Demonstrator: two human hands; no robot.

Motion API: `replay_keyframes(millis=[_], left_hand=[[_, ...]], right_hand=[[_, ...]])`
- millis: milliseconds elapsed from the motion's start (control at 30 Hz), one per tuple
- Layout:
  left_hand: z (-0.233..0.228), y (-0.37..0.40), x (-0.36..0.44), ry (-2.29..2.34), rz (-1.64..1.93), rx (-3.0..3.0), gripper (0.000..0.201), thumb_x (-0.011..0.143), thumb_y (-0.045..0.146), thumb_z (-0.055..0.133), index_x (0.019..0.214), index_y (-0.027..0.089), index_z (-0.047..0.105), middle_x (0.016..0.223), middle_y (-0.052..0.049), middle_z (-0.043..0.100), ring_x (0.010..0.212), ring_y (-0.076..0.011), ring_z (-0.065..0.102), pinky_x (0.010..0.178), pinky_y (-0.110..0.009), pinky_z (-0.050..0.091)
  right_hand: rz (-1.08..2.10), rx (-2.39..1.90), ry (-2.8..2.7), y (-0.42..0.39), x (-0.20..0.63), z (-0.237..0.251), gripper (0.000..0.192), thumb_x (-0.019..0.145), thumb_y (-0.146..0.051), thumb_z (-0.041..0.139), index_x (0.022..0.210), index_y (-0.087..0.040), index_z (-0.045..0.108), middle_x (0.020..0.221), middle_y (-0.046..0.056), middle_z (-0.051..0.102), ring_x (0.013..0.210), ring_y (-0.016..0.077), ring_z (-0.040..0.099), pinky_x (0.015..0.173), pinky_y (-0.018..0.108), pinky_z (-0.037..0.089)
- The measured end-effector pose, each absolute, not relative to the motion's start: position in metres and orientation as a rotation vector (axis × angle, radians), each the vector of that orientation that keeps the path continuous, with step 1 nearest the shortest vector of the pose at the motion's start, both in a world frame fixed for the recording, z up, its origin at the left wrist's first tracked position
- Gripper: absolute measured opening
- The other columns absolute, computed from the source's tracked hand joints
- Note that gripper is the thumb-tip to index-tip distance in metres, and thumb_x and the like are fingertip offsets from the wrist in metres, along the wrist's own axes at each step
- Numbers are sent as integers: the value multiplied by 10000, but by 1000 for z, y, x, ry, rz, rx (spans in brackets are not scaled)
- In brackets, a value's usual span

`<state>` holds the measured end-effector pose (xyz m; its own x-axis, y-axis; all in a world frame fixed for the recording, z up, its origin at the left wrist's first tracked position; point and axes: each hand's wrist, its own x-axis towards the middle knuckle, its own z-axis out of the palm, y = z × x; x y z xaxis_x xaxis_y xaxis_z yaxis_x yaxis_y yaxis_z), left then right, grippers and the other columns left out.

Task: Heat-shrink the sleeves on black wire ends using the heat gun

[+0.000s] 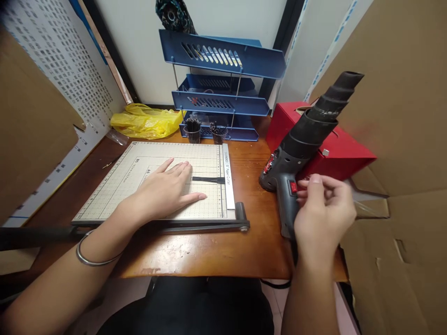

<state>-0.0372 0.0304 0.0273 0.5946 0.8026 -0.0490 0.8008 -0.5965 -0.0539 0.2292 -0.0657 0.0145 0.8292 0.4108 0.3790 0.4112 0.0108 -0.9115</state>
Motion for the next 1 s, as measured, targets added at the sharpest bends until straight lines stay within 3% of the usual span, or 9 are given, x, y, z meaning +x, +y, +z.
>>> replay_keyframes(millis=[100, 200, 267, 367, 533, 667, 800, 867, 1000], left_hand=[[27, 30, -37, -1391, 107, -2778, 962, 978, 747, 324, 1489, -61, 433, 1550, -299, 460, 1503, -318, 406, 1296, -467, 102], [26, 30, -38, -1390, 104, -2777, 964, 976, 747, 338, 1488, -64, 434, 1545, -299, 466, 1504, -320, 405, 1296, -475, 103], [26, 30, -38, -1382, 97, -2781, 963, 978, 744, 337, 1489, -67, 432, 1547, -299, 464, 1505, -321, 402, 1294, -476, 108], [25, 30, -38, -1371, 96, -2780, 953, 981, 738, 335, 1486, -64, 438, 1547, -300, 463, 1509, -322, 395, 1293, -475, 111], [23, 31, -38, -1364, 91, -2770, 962, 977, 748, 324, 1485, -60, 444, 1543, -303, 465, 1508, -321, 399, 1291, -470, 123], [24, 31, -37, -1380, 100, -2772, 958, 975, 747, 335, 1486, -56, 449, 1552, -300, 455, 1511, -324, 392, 1292, -472, 118], [25, 30, -36, -1395, 137, -2773, 965, 979, 748, 321, 1497, -57, 433, 1566, -298, 435, 1518, -321, 380, 1292, -480, 116], [25, 30, -36, -1391, 143, -2768, 965, 980, 750, 312, 1501, -53, 430, 1568, -296, 432, 1518, -321, 381, 1291, -480, 117], [23, 31, -36, -1385, 121, -2760, 964, 975, 755, 315, 1494, -46, 444, 1560, -297, 443, 1514, -326, 387, 1287, -478, 127]], right_hand=[[613, -1171, -477, -59, 202, 26, 502, 777, -669, 681, 759, -171, 622, 708, 56, 646, 454, 101, 464, 366, 233, 309], [1188, -644, -274, -43, 198, 27, 608, 802, -716, 653, 1099, -185, 655, 989, 90, 714, 459, 64, 461, 285, 186, 312], [1383, -250, -11, -30, 204, 25, 707, 826, -658, 675, 1354, -208, 538, 1168, 128, 693, 474, 59, 508, 287, 190, 400], [1428, 161, 320, -13, 210, 23, 868, 790, -571, 766, 1508, -249, 399, 1312, 152, 641, 512, 91, 561, 316, 255, 482], [1372, 504, 644, -3, 201, 36, 881, 668, -297, 883, 1459, -357, 497, 1344, 84, 671, 489, 97, 527, 282, 264, 347], [1350, 496, 679, 2, 198, 48, 906, 648, -260, 864, 1472, -331, 495, 1328, 82, 698, 465, 91, 476, 288, 257, 265], [1344, 547, 668, 5, 198, 50, 778, 674, -194, 831, 1402, -316, 585, 1284, 89, 723, 480, 93, 462, 310, 251, 261], [1360, 487, 605, 4, 193, 49, 702, 720, -248, 812, 1385, -322, 599, 1265, 87, 727, 481, 96, 455, 308, 251, 278], [1294, 33, 145, -1, 171, 51, 572, 850, -611, 642, 1313, -276, 602, 1079, 70, 738, 437, 71, 421, 295, 227, 352]])
